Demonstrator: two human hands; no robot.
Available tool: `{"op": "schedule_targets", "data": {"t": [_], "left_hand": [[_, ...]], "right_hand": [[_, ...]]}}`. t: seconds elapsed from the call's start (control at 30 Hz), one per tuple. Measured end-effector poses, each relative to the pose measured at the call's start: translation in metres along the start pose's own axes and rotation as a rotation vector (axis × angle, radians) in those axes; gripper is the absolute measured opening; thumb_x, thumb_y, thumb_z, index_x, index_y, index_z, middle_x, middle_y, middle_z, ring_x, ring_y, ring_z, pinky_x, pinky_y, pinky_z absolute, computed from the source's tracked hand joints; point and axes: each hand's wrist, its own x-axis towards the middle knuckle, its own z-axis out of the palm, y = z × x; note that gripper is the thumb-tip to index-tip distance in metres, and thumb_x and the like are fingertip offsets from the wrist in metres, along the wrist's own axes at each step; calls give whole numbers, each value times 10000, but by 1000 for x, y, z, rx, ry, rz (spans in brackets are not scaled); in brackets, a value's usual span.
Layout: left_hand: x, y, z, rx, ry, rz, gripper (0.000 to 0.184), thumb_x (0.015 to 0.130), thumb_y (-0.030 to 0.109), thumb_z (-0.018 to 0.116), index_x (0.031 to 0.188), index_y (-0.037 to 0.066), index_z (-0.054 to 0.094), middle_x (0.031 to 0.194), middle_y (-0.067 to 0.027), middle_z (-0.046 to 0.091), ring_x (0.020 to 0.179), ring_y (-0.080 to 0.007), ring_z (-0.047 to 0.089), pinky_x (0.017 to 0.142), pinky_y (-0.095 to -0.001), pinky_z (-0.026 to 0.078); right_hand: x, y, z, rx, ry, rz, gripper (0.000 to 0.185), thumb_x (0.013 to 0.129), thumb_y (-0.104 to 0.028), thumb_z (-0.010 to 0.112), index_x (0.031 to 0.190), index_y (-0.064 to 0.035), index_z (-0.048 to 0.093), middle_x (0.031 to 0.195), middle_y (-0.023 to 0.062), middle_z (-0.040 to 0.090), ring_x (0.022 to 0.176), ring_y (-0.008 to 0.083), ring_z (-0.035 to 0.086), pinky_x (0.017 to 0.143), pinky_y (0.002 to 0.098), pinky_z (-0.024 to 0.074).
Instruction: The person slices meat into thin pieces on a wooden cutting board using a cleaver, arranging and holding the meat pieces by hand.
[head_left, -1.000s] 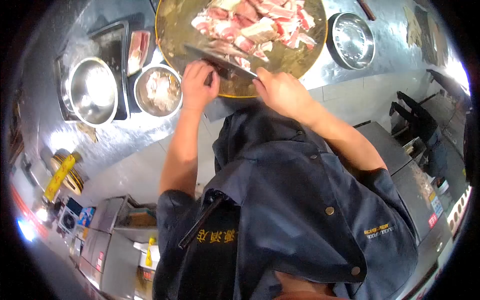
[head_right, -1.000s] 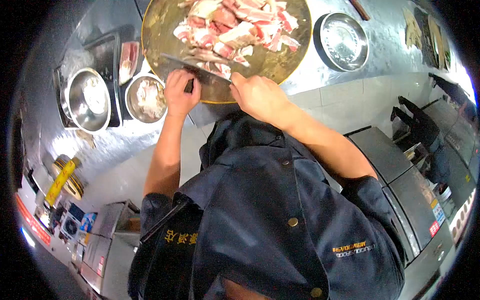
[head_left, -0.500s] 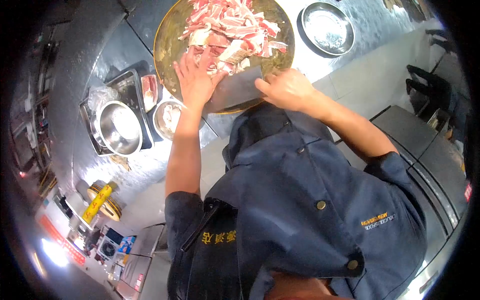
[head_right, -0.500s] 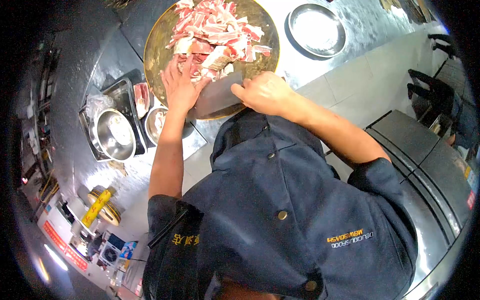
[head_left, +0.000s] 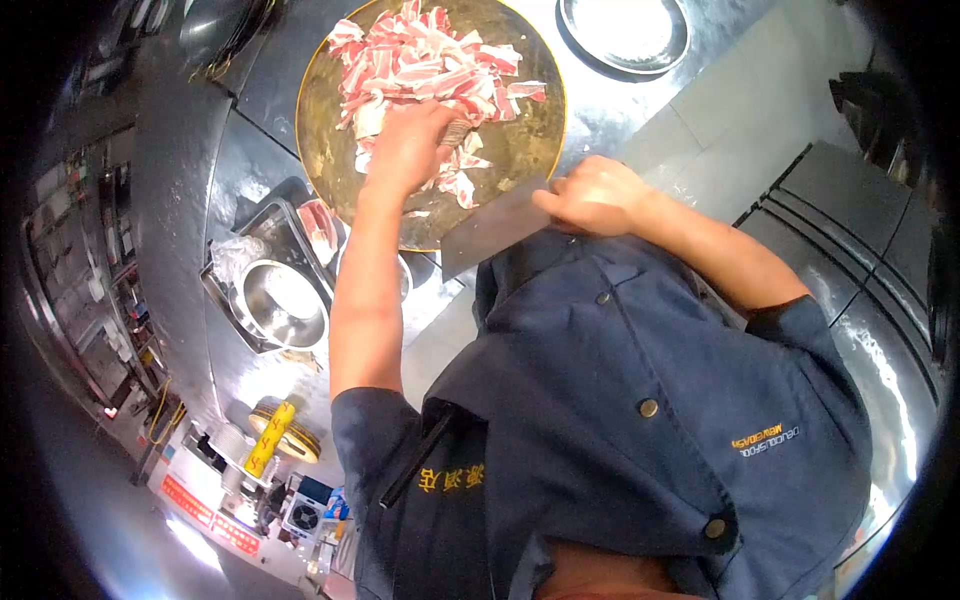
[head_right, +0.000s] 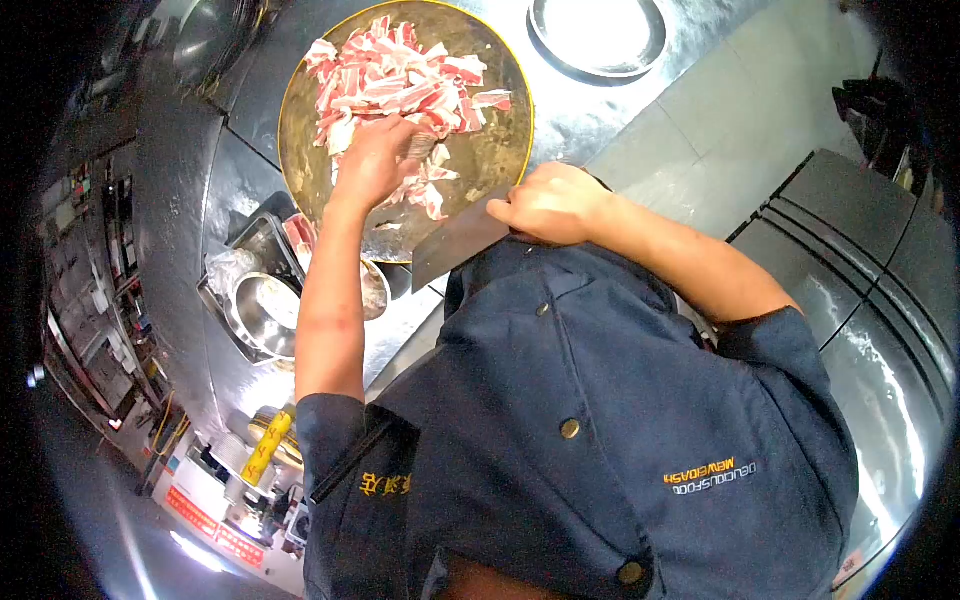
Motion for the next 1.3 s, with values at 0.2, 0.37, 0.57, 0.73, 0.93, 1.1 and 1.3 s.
{"op": "schedule_targets", "data": {"t": [0.2,0.37,0.57,0.73,0.93,1.1,1.3], "left_hand": [[11,12,5,265,-107,40,283,847,112,754,1122,164,714,1011,-120,720,1044,-357,686,891,-494,522],[19,11,-4,341,-224,11,359,829,121,787,1181,141,719,1010,-122,756,1029,-322,734,871,-486,558],[1,13,-33,-1485,52,-318,470,952,146,787,1392,51,651,1249,-153,756,1144,-261,735,995,-438,591],[5,27,-50,-1742,179,-132,696,977,142,781,1558,-28,438,1484,-190,614,1322,-316,645,1112,-473,540],[9,17,-38,-1560,380,-341,589,912,-11,809,1445,-22,558,1335,-118,688,1185,-229,700,1009,-390,588],[7,4,-44,-1974,360,-434,496,1023,81,709,1473,-29,533,1382,-142,670,1234,-288,688,1076,-466,590],[6,-5,-40,-1692,358,-418,399,1087,151,639,1465,36,587,1371,-78,704,1224,-219,689,1093,-438,595]], "right_hand": [[2,5,-5,17,-3,40,236,886,-236,674,1041,-65,622,711,162,695,730,400,738,639,539,576],[5,10,-2,29,-4,43,212,919,-268,658,997,-85,586,705,153,674,726,407,712,647,536,549],[7,17,1,97,-38,64,255,889,-279,694,1004,-78,587,719,162,693,744,419,717,673,535,555],[11,19,-6,66,-40,68,244,883,-266,698,1001,-83,588,737,150,701,756,414,723,705,542,558],[10,29,-5,-9,6,14,213,871,-232,684,998,-91,588,717,128,691,744,399,724,681,524,557],[7,38,-8,32,83,22,239,868,-250,701,992,-85,580,705,129,684,724,403,717,650,531,547],[11,43,-8,23,46,55,311,858,-295,742,1007,-84,570,741,145,686,729,409,715,656,537,543]]}}
